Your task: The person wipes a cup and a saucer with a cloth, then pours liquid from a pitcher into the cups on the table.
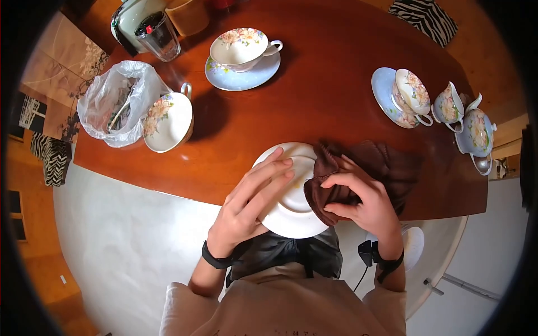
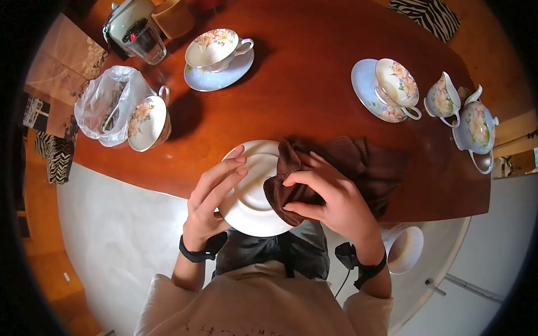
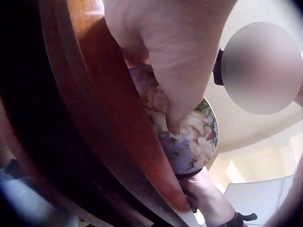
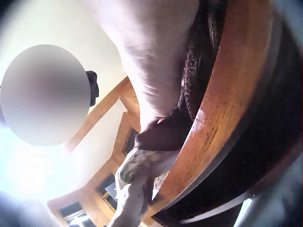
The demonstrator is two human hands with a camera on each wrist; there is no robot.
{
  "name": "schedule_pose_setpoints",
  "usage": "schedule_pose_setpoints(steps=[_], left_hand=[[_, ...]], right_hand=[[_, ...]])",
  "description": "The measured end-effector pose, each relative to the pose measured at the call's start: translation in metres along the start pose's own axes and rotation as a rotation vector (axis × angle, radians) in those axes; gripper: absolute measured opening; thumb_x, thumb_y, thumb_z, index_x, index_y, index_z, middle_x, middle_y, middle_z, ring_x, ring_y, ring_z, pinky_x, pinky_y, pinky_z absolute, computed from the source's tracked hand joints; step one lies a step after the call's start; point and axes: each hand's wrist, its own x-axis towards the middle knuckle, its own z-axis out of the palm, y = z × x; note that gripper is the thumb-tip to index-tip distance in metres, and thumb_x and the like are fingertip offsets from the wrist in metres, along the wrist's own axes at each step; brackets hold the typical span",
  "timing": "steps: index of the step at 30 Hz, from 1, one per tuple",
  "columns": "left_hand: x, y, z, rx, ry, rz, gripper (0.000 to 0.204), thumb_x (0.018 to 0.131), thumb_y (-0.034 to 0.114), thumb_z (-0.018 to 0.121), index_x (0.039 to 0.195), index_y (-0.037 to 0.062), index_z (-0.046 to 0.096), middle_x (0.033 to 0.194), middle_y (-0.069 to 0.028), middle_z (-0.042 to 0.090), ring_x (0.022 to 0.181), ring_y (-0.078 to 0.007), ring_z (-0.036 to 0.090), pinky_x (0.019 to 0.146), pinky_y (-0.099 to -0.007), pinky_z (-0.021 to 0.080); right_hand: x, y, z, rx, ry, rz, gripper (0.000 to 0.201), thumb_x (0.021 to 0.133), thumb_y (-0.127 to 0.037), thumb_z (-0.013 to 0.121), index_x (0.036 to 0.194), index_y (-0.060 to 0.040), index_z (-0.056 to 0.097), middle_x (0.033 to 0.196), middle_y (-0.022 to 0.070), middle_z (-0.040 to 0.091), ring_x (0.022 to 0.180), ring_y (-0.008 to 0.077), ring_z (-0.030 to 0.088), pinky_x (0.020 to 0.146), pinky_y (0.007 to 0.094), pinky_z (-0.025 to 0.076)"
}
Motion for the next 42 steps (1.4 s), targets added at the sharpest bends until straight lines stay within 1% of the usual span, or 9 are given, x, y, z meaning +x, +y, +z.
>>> schedule_pose_setpoints(steps=[9, 16, 20, 27, 31, 35, 37, 39, 42], left_hand=[[0.001, 0.001, 0.001, 0.086, -0.009, 0.008, 0.054, 0.077, 0.009, 0.077, 0.126, -0.0086, 0.060, 0.132, -0.0228, 0.061, 0.128, -0.0434, 0.057, 0.104, -0.0484, 0.049], [-0.003, -0.001, 0.003, 0.122, -0.003, 0.004, 0.051, 0.080, 0.006, 0.070, 0.127, -0.0096, 0.059, 0.132, -0.0239, 0.061, 0.128, -0.0442, 0.057, 0.104, -0.0481, 0.049], [-0.001, 0.006, 0.005, 0.084, -0.001, -0.019, 0.052, 0.079, 0.010, 0.073, 0.126, -0.0072, 0.062, 0.132, -0.0236, 0.061, 0.127, -0.0442, 0.057, 0.103, -0.0493, 0.049], [-0.003, 0.007, 0.004, 0.131, -0.073, -0.042, 0.041, 0.067, 0.010, 0.080, 0.107, 0.0044, 0.076, 0.118, -0.0120, 0.069, 0.132, -0.0396, 0.055, 0.103, -0.0491, 0.051], [-0.004, 0.001, 0.004, 0.124, -0.073, -0.059, 0.039, 0.064, 0.007, 0.082, 0.102, 0.0048, 0.077, 0.115, -0.0089, 0.070, 0.132, -0.0382, 0.054, 0.103, -0.0492, 0.051], [-0.002, 0.006, 0.006, 0.097, -0.057, -0.100, 0.037, 0.065, 0.008, 0.083, 0.102, 0.0058, 0.077, 0.114, -0.0075, 0.070, 0.134, -0.0355, 0.054, 0.103, -0.0478, 0.052], [-0.001, 0.007, 0.005, 0.078, -0.045, -0.113, 0.037, 0.065, 0.010, 0.084, 0.101, 0.0060, 0.077, 0.114, -0.0073, 0.070, 0.133, -0.0352, 0.054, 0.102, -0.0474, 0.052], [0.000, 0.007, 0.006, 0.070, -0.034, -0.120, 0.037, 0.065, 0.011, 0.086, 0.100, 0.0059, 0.077, 0.113, -0.0077, 0.071, 0.131, -0.0361, 0.056, 0.104, -0.0483, 0.052], [0.000, 0.007, 0.007, 0.081, -0.024, -0.119, 0.037, 0.063, 0.013, 0.088, 0.097, 0.0054, 0.078, 0.111, -0.0090, 0.073, 0.128, -0.0378, 0.058, 0.106, -0.0506, 0.051]], right_hand=[[-0.002, -0.009, 0.009, -0.198, -0.040, -0.197, 0.051, 0.071, -0.022, 0.086, 0.116, -0.0061, 0.069, 0.103, 0.0119, 0.070, 0.117, 0.0373, 0.063, 0.108, 0.0507, 0.046], [-0.009, -0.019, 0.041, -0.226, 0.087, -0.396, 0.043, 0.074, -0.015, 0.084, 0.115, -0.0092, 0.074, 0.092, 0.0042, 0.065, 0.108, 0.0294, 0.065, 0.098, 0.0482, 0.053], [-0.016, -0.009, 0.034, -0.231, 0.052, -0.403, 0.043, 0.071, -0.015, 0.085, 0.112, -0.0098, 0.076, 0.093, 0.0047, 0.067, 0.110, 0.0294, 0.066, 0.099, 0.0482, 0.053], [-0.024, 0.001, 0.006, -0.316, 0.124, -0.255, 0.035, 0.069, -0.011, 0.085, 0.102, -0.0051, 0.075, 0.091, 0.0094, 0.067, 0.108, 0.0331, 0.068, 0.099, 0.0483, 0.054], [-0.035, 0.019, -0.002, -0.404, 0.313, 0.029, 0.020, 0.079, -0.003, 0.079, 0.098, 0.0008, 0.072, 0.099, 0.0153, 0.070, 0.107, 0.0349, 0.068, 0.095, 0.0433, 0.053], [-0.040, 0.016, -0.010, -0.273, 0.440, 0.209, 0.016, 0.086, -0.001, 0.073, 0.100, 0.0037, 0.069, 0.106, 0.0176, 0.072, 0.099, 0.0280, 0.071, 0.089, 0.0328, 0.053], [-0.044, 0.018, -0.012, -0.153, 0.498, 0.306, 0.016, 0.089, -0.002, 0.069, 0.105, 0.0023, 0.066, 0.098, 0.0143, 0.072, 0.086, 0.0189, 0.069, 0.083, 0.0285, 0.053], [-0.043, 0.016, -0.016, -0.066, 0.507, 0.363, 0.018, 0.089, -0.001, 0.068, 0.106, 0.0009, 0.065, 0.093, 0.0118, 0.070, 0.086, 0.0178, 0.067, 0.084, 0.0281, 0.052], [-0.039, 0.017, -0.011, 0.009, 0.437, 0.251, 0.020, 0.087, -0.001, 0.070, 0.106, -0.0001, 0.064, 0.094, 0.0106, 0.069, 0.089, 0.0182, 0.067, 0.087, 0.0292, 0.052]])
